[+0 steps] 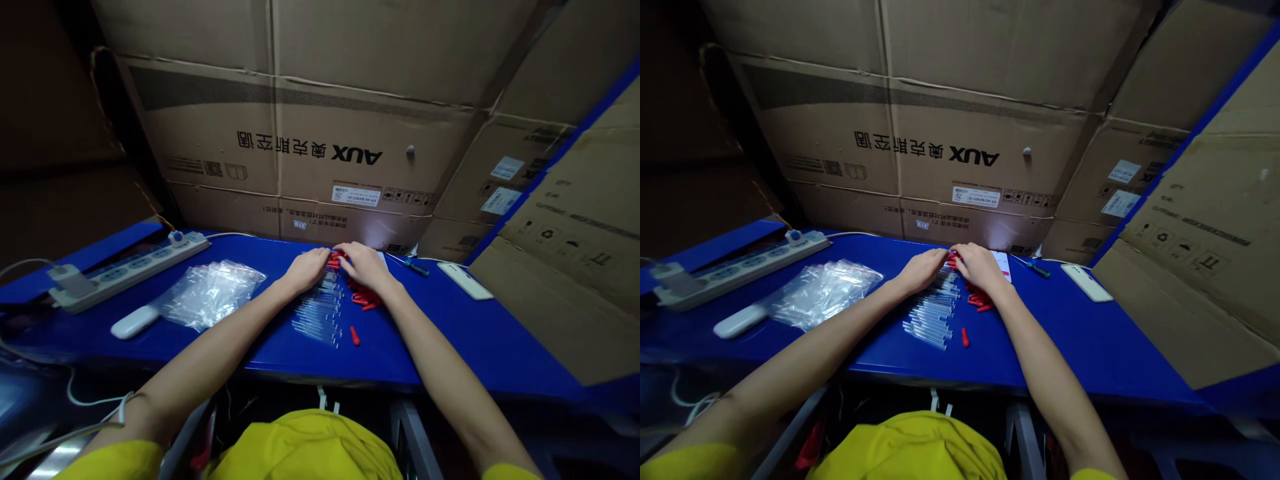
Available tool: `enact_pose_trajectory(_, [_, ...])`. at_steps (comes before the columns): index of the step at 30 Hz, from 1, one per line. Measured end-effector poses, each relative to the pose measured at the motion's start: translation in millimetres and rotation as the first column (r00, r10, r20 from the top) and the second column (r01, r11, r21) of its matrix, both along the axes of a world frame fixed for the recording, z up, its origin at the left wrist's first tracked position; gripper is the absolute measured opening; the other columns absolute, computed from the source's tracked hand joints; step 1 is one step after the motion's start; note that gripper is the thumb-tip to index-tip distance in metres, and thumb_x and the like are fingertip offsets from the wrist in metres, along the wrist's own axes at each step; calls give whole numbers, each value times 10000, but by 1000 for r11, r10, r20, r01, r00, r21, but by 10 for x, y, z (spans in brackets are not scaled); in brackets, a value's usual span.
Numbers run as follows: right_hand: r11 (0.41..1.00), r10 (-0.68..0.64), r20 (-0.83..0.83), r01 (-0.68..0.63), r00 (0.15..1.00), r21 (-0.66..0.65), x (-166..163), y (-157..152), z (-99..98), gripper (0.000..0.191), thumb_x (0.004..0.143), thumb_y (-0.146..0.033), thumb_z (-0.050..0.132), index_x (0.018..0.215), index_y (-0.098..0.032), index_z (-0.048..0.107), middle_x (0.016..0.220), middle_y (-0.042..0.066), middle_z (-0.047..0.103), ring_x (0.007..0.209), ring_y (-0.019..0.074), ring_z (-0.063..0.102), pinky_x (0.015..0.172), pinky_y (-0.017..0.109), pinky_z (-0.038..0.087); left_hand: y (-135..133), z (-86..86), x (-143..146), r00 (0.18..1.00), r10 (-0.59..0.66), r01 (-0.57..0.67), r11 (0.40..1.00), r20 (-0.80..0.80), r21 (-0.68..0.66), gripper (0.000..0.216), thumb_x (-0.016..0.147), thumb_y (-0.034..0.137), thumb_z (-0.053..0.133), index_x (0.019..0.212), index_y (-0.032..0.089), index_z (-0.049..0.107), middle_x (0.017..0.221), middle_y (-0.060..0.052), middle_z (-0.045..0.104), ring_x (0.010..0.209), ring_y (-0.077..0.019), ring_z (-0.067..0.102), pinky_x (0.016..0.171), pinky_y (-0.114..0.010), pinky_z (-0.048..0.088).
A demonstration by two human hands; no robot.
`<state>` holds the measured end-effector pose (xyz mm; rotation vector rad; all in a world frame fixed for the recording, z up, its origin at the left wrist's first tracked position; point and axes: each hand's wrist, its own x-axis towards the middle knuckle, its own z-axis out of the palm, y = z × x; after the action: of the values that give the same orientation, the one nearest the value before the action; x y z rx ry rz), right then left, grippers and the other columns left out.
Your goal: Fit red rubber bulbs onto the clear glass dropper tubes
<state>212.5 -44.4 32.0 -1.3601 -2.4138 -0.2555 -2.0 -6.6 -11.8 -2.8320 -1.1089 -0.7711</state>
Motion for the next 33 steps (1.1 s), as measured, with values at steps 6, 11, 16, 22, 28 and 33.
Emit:
enact_pose_trajectory(6, [992,-126,25,126,992,2,-70,-55,3,299,1120,-355,501,1152,-194,752,1102,130,778,1024,246,690,885,313,463,-112,-4,90,996,90,-91,992,-10,-83,208,1044,147,429,1127,176,618,1033,-159,760,923,-287,728,793,-347,513])
enact_pose_trajectory(11, [968,-249,-49,251,967,32,-151,-91,-19,308,1117,-368,501,1084,-203,759,976,116,776,872,233,697,784,300,436,-101,23,153,984,132,-110,979,122,-174,253,1106,249,396,1014,206,627,930,-133,763,834,-268,726,722,-324,453])
enact_pose_trajectory(16, [964,-226,-154,243,962,106,-251,-113,-93,332,1116,-331,471,1008,-198,755,921,113,768,842,226,686,763,293,439,-58,-25,199,962,153,-110,975,224,-194,323,1135,309,367,959,220,622,902,-115,756,806,-252,713,714,-318,428])
enact_pose_trajectory(22, [981,-157,-414,189,896,37,-241,-105,-77,307,1074,-355,525,964,-203,769,887,88,782,788,212,682,777,295,474,-51,0,162,953,124,-80,983,275,-167,304,1133,315,368,972,219,607,897,-104,745,791,-240,696,695,-306,402])
enact_pose_trajectory(28, [982,-39,-717,-104,696,-155,-56,32,-46,345,908,-524,709,958,-190,777,850,50,784,779,201,685,735,295,518,-25,93,-7,976,-57,78,993,212,-91,278,1110,323,389,977,209,606,905,-84,726,801,-210,661,728,-285,425])
enact_pose_trajectory(33, [957,-13,-767,-216,642,-196,-27,68,-129,353,865,-496,719,1039,-190,755,879,40,774,807,191,693,781,314,548,-16,134,-71,971,-138,166,977,197,-132,332,1118,386,393,1044,211,665,962,-77,736,873,-205,674,802,-287,464])
